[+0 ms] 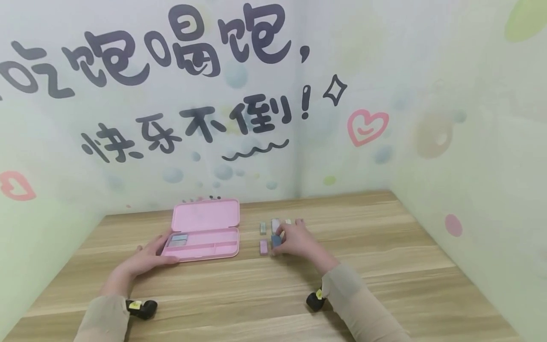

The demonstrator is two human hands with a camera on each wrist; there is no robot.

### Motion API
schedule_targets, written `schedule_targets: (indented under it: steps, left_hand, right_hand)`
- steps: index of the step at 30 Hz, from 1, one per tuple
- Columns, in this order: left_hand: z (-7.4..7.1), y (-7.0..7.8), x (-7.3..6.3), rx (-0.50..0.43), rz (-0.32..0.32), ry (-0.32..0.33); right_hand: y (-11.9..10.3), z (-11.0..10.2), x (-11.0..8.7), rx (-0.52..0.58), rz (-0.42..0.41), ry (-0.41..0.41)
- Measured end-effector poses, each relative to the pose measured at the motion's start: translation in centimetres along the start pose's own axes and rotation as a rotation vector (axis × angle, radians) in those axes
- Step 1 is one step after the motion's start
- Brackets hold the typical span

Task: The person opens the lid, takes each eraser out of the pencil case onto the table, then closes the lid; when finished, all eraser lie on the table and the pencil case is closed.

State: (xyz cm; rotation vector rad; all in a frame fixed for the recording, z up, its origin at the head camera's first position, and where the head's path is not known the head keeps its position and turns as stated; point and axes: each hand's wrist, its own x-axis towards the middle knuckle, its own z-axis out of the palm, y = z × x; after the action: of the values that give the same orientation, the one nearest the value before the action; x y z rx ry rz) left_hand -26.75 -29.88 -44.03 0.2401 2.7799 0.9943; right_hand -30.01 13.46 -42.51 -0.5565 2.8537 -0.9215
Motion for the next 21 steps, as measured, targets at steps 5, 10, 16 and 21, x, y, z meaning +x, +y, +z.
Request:
schedule_targets:
  steps: [5,10,16,21]
  left_hand:
    - [-0.01,0.04,0.03,0.005,0.005,0.003]
    - [0.0,0.11,0.06,0.004,0.003,0.001]
    - [0.03,0.09,0.07,0.006,0.001,0.002]
    - [0.02,0.1,-0.02,-0.001,-0.001,0.002]
  right_hand:
    - [0.15,0.34,-0.04,-0.016,0.011,0.009]
    - [0.09,0.45,-0.01,-0.012,0.027,0.003]
    - [0.23,0.63,0.09,-0.007,0.034,-0.001]
    - [0.2,0.7,0.17,-0.001,0.034,0.004]
